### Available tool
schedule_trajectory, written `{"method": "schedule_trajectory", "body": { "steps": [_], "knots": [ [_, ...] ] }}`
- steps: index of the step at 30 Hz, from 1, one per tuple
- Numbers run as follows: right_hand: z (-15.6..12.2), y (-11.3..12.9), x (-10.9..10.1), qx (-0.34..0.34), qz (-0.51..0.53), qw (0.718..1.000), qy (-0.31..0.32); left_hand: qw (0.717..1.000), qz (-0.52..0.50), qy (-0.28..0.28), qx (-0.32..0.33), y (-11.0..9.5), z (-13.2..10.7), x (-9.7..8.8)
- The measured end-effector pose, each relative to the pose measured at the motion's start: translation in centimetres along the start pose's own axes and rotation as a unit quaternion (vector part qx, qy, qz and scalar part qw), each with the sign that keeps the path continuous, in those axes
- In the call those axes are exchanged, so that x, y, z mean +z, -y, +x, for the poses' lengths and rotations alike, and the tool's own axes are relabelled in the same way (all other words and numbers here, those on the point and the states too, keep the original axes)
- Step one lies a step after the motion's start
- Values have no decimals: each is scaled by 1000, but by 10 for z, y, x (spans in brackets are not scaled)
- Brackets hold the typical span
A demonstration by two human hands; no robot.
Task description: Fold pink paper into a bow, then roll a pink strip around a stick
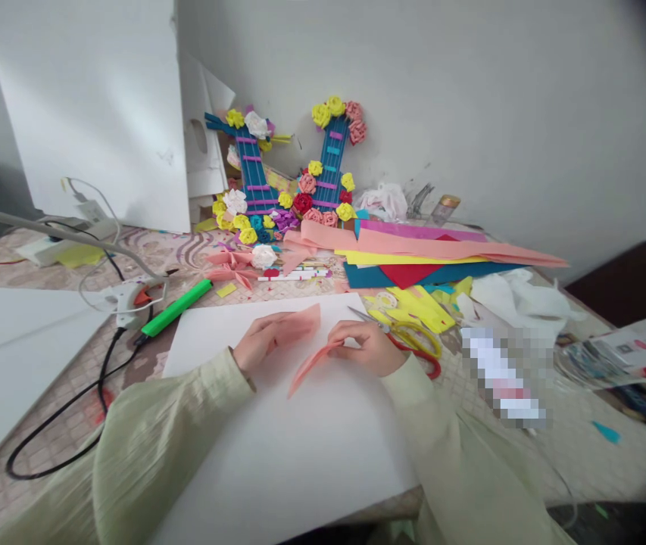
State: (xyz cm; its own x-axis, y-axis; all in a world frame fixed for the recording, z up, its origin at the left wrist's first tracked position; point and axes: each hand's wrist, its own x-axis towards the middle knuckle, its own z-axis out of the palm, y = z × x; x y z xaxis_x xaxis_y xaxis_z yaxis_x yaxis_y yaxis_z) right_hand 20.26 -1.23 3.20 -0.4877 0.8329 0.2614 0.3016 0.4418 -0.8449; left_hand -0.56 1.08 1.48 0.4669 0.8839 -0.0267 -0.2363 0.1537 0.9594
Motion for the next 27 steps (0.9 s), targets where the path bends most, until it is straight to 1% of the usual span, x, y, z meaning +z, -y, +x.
{"method": "schedule_trajectory", "body": {
  "steps": [1, 4, 5, 7, 10, 12, 14, 19, 21, 23, 27],
  "knots": [
    [1, 0, 3, -3, -13, 1000, -16, 1000, 18, 9, -1, 0, -1, 1],
    [3, -5, 8, -10, -73, 993, -97, 995, 92, 26, -7, -2, -3, 2],
    [3, -7, 8, -10, -89, 989, -116, 993, 112, 31, -9, -2, -4, 2],
    [3, -10, 9, -5, -98, 988, -118, 991, 126, 46, -7, -3, -4, 3],
    [4, -11, 10, 8, -54, 992, -110, 994, 87, 66, 0, -1, -5, 4],
    [4, -10, 12, 20, -31, 992, -117, 995, 56, 77, 3, 0, -5, 5],
    [4, -9, 14, 39, -33, 990, -129, 996, 42, 73, 2, 1, -4, 6],
    [5, -9, 15, 105, -54, 983, -139, 998, 59, 34, -10, 1, -3, 6],
    [5, -10, 15, 118, -51, 981, -146, 996, 77, 38, 2, 2, -3, 5],
    [4, -11, 16, 128, -47, 979, -153, 992, 117, 44, 36, 3, -2, 4],
    [5, -14, 16, 141, -39, 975, -166, 969, 229, 50, 80, 2, -1, 7]
  ]
}}
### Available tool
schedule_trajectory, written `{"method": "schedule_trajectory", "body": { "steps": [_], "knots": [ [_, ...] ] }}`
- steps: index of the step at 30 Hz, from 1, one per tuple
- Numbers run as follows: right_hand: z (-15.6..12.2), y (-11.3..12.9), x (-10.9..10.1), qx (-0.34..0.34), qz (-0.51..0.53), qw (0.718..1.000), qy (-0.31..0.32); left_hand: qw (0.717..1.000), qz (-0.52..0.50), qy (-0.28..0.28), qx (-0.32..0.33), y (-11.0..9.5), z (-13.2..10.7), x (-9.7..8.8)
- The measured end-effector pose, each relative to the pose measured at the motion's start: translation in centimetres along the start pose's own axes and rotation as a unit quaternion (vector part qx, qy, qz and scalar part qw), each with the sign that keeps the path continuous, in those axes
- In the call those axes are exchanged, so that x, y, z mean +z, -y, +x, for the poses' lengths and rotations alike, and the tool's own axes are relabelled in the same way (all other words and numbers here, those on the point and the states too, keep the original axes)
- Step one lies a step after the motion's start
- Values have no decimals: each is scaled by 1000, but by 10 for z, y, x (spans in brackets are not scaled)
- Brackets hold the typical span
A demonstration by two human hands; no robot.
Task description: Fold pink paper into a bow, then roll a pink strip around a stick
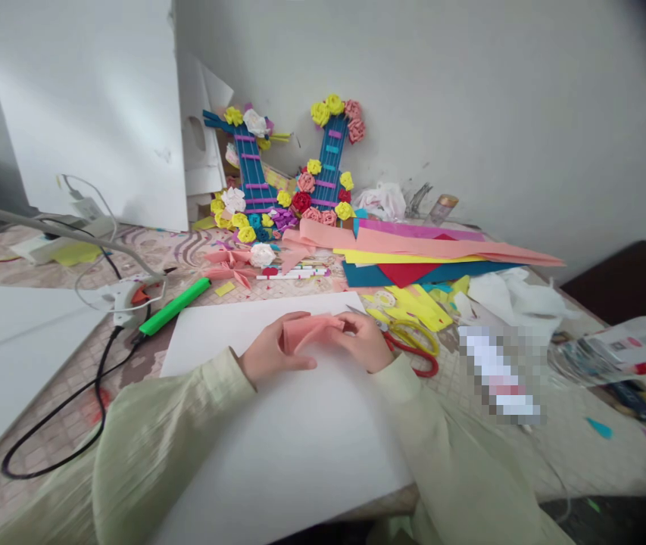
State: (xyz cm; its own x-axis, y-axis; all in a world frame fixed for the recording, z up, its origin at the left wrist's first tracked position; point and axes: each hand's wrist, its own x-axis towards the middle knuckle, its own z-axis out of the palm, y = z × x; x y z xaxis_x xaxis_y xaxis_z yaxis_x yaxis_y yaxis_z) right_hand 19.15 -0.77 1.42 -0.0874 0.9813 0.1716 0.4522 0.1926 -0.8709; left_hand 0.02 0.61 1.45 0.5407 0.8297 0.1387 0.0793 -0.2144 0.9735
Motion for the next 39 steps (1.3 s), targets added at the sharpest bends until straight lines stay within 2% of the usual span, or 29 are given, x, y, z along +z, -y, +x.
{"method": "schedule_trajectory", "body": {
  "steps": [4, 7, 10, 13, 17, 20, 26, 28, 32, 39],
  "knots": [
    [0, -1, 2, 7, 6, 1000, 0, 999, 18, 36, 21, -17, 1, 5],
    [-1, -2, 4, 2, 30, 999, -11, 999, -35, 11, 15, -27, 0, 10],
    [-2, -3, 5, 5, 59, 998, -13, 997, -70, -22, -30, -23, -2, 11],
    [-3, -3, 5, 13, 42, 999, 8, 996, -62, -25, -65, -13, -3, 10],
    [-3, 1, 5, 3, 28, 999, 37, 996, -14, -60, -59, -11, -2, 7],
    [-3, 1, 7, -12, 41, 998, 39, 999, -24, -25, -26, -18, -1, 8],
    [-2, -7, 10, -27, 65, 996, 63, 999, -43, 29, -5, -24, 1, 12],
    [-2, -10, 11, -29, 80, 994, 69, 999, -26, 27, -2, -22, 1, 11],
    [-3, -15, 15, -52, 96, 990, 94, 999, 25, -10, -36, -14, 2, 8],
    [-3, -17, 15, -72, 83, 988, 110, 999, 24, 4, -48, -13, 1, 9]
  ]
}}
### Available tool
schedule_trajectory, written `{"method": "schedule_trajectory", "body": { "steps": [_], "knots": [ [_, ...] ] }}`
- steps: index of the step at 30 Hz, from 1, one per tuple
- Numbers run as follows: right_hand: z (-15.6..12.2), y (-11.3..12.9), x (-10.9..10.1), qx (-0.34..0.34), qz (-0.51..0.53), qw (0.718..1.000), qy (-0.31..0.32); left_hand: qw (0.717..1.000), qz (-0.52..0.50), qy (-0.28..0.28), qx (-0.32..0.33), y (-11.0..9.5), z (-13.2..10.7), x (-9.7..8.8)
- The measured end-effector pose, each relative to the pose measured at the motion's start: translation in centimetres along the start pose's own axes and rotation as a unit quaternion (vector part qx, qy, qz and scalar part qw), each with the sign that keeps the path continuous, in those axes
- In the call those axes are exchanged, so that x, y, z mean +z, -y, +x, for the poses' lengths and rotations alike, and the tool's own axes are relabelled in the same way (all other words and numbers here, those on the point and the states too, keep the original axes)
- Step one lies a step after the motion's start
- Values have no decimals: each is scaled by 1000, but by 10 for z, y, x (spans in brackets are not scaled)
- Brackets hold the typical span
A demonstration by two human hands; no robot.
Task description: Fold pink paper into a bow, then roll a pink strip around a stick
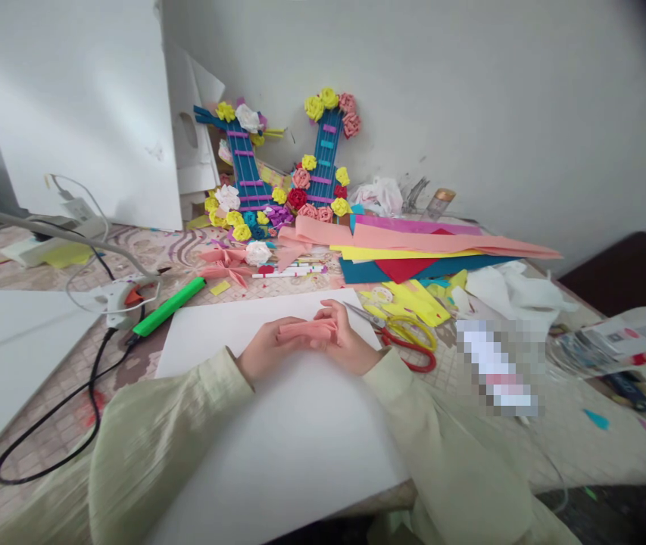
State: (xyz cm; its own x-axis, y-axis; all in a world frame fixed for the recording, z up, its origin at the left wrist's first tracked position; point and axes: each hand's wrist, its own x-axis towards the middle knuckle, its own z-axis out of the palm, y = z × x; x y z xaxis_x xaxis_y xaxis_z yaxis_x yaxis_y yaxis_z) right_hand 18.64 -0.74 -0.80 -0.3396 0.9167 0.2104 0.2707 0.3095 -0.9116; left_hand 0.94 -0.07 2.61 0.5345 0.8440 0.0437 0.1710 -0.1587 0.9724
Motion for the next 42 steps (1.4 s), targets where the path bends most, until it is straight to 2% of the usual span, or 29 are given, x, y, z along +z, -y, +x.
{"method": "schedule_trajectory", "body": {
  "steps": [3, 10, 13, 15, 18, 21, 26, 33, 38, 42],
  "knots": [
    [0, -2, -3, 4, 0, 1000, -3, 1000, -4, 1, -11, -1, 0, 0],
    [0, -2, 1, 8, -24, 1000, -7, 1000, -13, 18, 9, 1, 0, 0],
    [0, 4, -3, 44, -19, 998, -35, 997, -64, 4, -40, 6, -1, -3],
    [0, 8, -7, 73, -22, 997, -29, 993, -89, -21, -75, 11, -2, -5],
    [1, 12, -10, 93, -17, 996, -4, 989, -119, -36, -84, 16, -1, -6],
    [1, 13, -9, 92, -14, 996, -12, 983, -151, -38, -94, 16, 0, -6],
    [3, 13, -8, 91, -2, 995, -34, 986, -122, -49, -106, 13, 1, -7],
    [3, 6, -18, 109, 13, 988, -109, 988, -123, -40, -84, 12, -2, -9],
    [3, 7, -17, 106, 28, 989, -103, 993, -103, -12, -47, 9, -2, -7],
    [3, 8, -15, 101, 26, 990, -94, 999, -36, -21, -35, 4, -2, -6]
  ]
}}
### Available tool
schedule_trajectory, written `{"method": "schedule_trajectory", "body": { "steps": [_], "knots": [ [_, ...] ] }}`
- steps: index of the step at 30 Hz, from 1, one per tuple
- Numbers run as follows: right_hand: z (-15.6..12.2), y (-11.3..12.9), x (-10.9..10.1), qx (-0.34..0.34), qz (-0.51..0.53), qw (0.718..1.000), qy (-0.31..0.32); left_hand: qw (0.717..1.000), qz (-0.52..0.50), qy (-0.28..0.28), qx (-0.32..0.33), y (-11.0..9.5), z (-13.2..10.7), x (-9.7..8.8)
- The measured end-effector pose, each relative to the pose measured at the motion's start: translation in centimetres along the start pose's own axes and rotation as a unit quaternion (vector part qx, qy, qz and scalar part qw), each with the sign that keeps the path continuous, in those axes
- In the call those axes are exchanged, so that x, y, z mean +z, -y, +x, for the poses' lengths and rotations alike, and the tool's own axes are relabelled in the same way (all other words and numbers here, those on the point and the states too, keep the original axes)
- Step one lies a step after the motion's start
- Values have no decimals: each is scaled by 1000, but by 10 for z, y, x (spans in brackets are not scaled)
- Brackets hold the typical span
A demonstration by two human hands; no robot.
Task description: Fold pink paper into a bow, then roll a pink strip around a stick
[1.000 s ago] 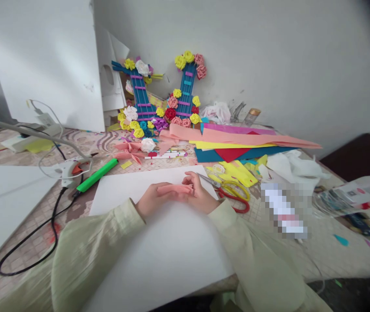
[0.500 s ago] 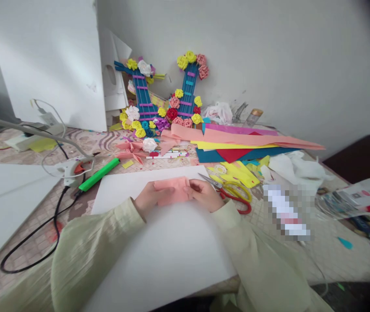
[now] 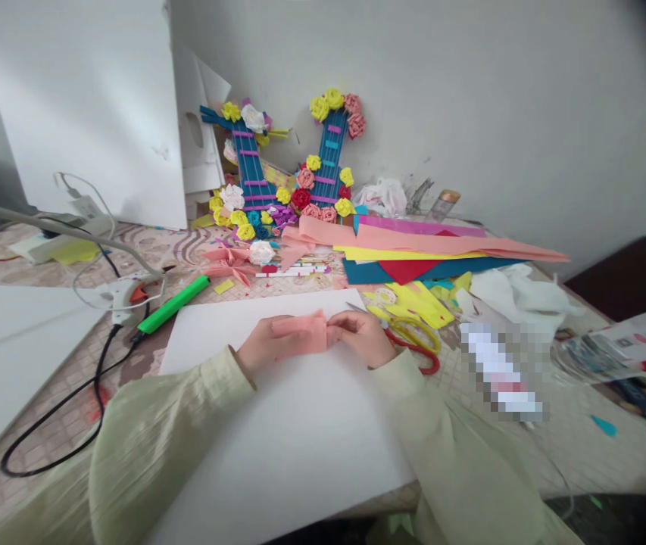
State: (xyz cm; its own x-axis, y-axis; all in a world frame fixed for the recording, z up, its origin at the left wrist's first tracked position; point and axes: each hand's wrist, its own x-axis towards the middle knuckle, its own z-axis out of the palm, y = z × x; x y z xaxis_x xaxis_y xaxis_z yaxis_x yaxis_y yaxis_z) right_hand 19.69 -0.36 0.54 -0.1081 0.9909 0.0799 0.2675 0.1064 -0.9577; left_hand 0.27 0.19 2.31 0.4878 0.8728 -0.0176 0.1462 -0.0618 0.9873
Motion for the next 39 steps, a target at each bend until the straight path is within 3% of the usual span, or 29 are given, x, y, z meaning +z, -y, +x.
{"method": "schedule_trajectory", "body": {
  "steps": [5, 10, 13, 19, 22, 27, 33, 39],
  "knots": [
    [-2, 4, -2, -33, -21, 999, 12, 996, 74, -35, 33, -5, -3, 3],
    [-8, 11, 2, -87, -85, 990, 78, 995, 54, 23, 81, -2, -4, 4],
    [-10, 12, 6, -88, -116, 987, 64, 995, 64, 32, 65, 3, -3, 2],
    [-9, 15, 6, -68, -142, 986, 45, 992, 124, -16, 25, 2, -4, 2],
    [-7, 12, 5, -44, -112, 992, 45, 996, 80, -31, 25, 1, -4, 3],
    [-4, 3, 4, 11, -3, 999, 42, 996, -50, -54, -53, 13, 1, 0],
    [0, 3, 5, 21, 1, 999, 41, 988, -118, -62, -78, 25, 8, -7],
    [48, 12, -21, 39, -59, 997, 36, 978, -165, -67, -110, 19, 10, -5]
  ]
}}
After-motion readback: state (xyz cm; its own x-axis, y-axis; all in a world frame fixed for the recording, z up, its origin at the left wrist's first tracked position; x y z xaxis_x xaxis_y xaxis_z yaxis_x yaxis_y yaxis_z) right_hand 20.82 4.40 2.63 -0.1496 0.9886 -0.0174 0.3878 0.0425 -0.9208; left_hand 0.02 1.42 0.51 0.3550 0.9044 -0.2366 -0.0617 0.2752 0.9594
